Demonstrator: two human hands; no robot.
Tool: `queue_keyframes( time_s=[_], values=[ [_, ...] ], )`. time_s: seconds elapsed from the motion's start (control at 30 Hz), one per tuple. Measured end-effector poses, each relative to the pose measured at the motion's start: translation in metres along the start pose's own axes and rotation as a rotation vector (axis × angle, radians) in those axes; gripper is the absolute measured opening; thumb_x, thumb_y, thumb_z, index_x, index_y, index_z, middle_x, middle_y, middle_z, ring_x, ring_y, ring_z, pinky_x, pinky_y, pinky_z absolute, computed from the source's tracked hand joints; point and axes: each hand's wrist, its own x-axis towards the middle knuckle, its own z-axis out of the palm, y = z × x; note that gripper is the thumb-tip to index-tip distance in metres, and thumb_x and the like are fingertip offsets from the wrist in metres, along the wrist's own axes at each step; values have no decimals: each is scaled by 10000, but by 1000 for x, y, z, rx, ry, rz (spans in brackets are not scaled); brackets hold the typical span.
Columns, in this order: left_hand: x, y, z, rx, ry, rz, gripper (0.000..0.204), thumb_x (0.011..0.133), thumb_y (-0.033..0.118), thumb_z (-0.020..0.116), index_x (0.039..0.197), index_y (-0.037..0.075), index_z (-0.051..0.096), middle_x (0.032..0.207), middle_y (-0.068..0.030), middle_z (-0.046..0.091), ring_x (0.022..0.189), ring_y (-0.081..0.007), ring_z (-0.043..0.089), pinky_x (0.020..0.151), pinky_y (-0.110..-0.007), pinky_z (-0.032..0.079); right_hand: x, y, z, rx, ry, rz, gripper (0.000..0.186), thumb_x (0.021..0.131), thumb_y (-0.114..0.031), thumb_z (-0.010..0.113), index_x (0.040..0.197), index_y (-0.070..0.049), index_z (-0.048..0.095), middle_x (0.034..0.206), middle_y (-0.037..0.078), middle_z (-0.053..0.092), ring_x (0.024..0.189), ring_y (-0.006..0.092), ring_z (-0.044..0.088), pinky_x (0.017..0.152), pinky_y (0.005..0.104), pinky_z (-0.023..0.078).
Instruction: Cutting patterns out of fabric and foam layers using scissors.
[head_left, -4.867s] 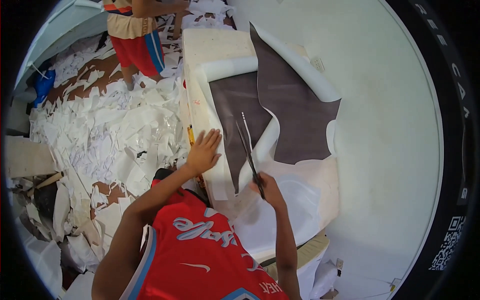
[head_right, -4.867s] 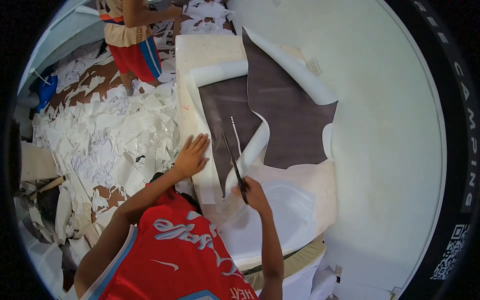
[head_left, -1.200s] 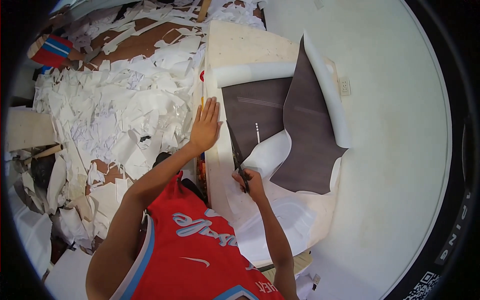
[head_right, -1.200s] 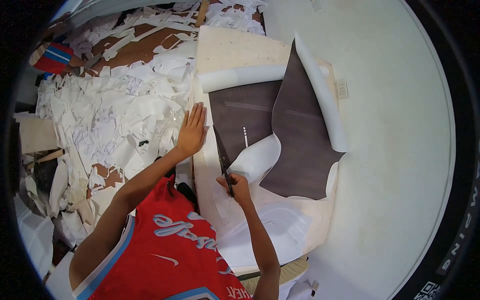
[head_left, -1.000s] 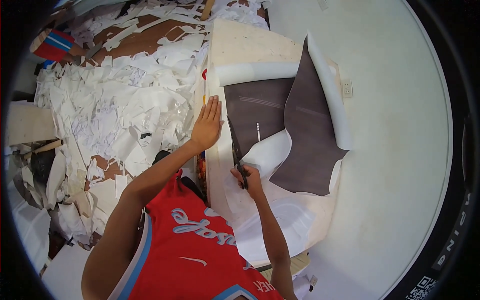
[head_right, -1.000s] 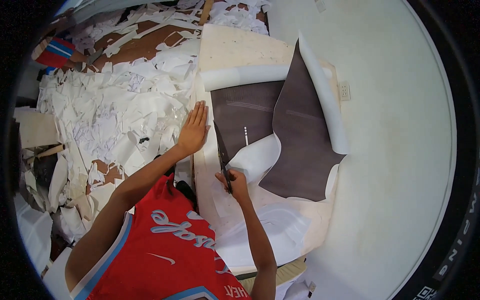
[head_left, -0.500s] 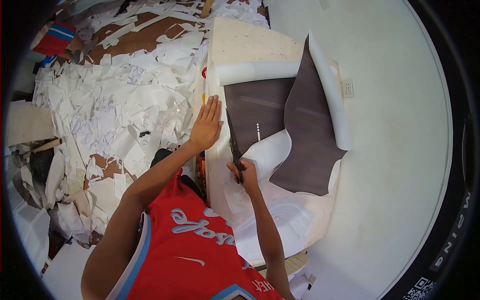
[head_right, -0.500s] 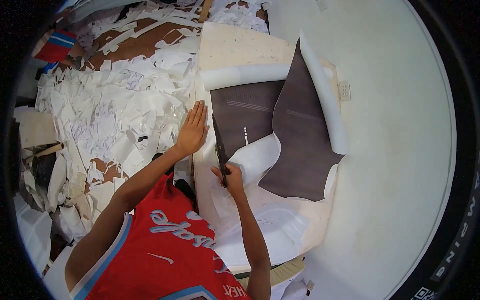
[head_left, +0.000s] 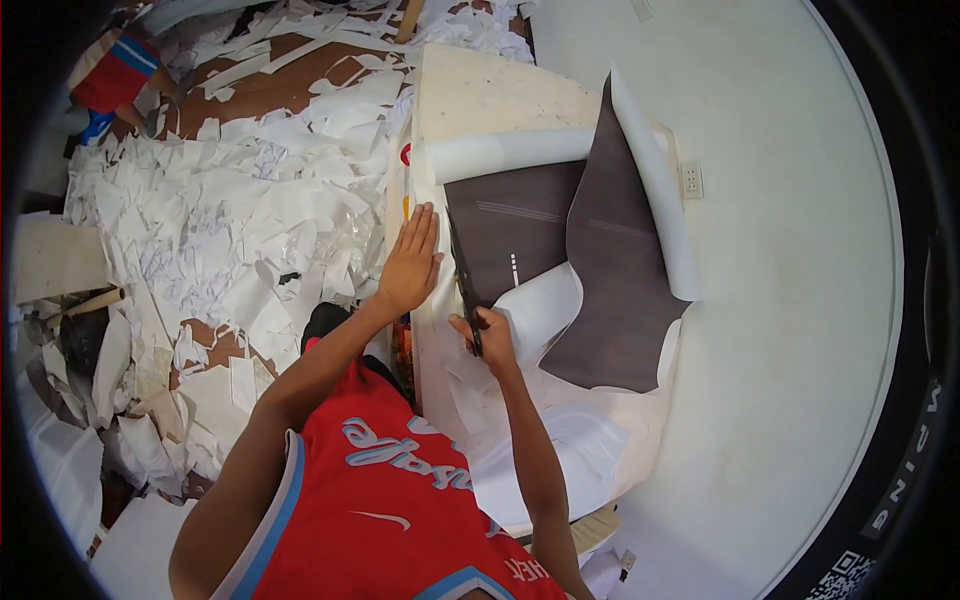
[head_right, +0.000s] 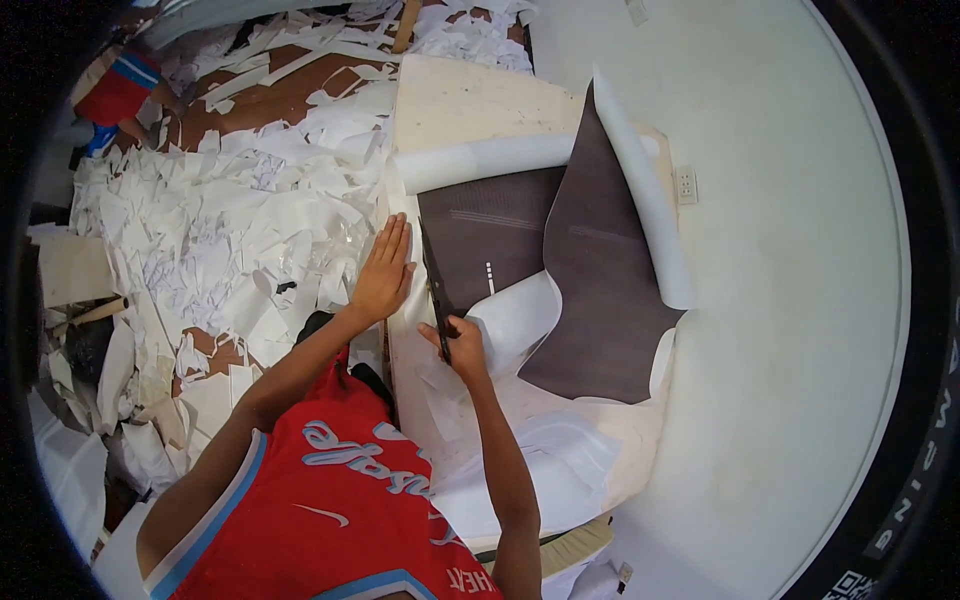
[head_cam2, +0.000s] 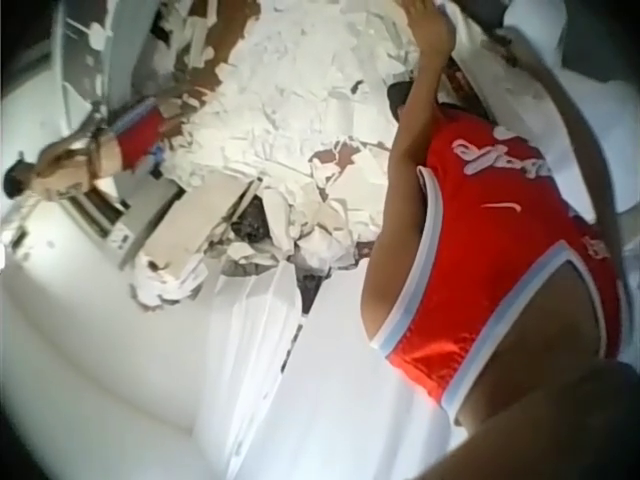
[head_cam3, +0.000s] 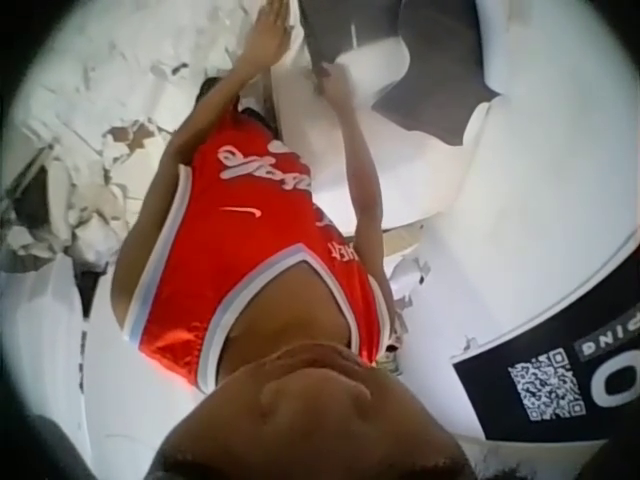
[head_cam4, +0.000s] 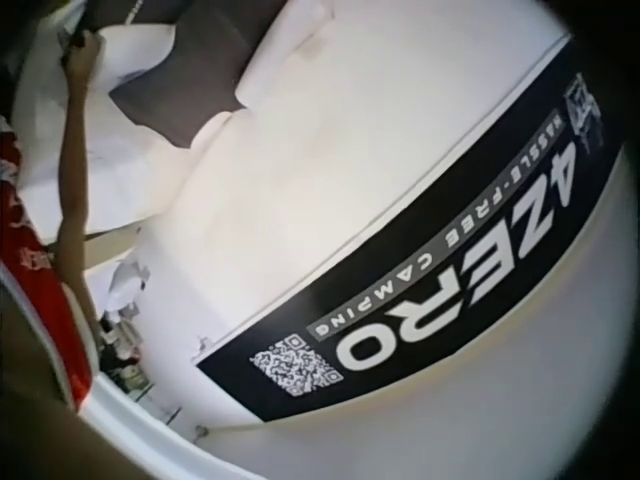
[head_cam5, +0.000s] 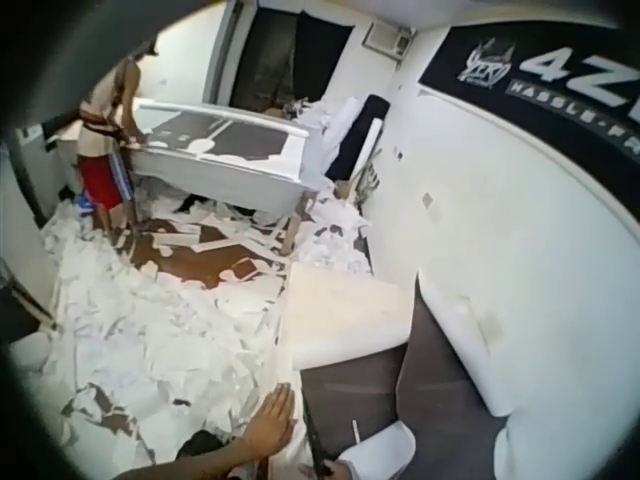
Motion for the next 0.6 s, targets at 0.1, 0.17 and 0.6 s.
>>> queue_keyframes(
  time_s=[0.1, 0.17, 0.6],
  values=[
    [-1, 1, 0, 66, -4, -20, 605, 934, 174, 449, 1437, -96, 247, 1535, -231, 207, 1444, -354, 168, 1177, -455, 142, 1, -2, 0, 13, -5, 26, 362, 817, -252, 771, 630, -84, 510, 516, -21, 488, 424, 73, 460, 408, 240, 359],
    [0, 2, -1, 97, -19, -20, 600, 932, 169, 444, 1438, -91, 253, 1538, -218, 212, 1446, -341, 169, 1180, -455, 132, 3, -4, 2, 49, -24, 105, 362, 815, -250, 774, 627, -82, 515, 519, -17, 493, 420, 74, 460, 400, 242, 357],
    [39, -8, -26, 101, -70, -43, 495, 803, 56, 524, 1292, -13, 495, 1308, -201, 505, 1227, -363, 455, 1024, -469, 356, 23, -16, 6, 86, -14, 8, 344, 822, -271, 767, 646, -72, 549, 524, -15, 496, 439, 68, 450, 420, 239, 341]
  ],
)
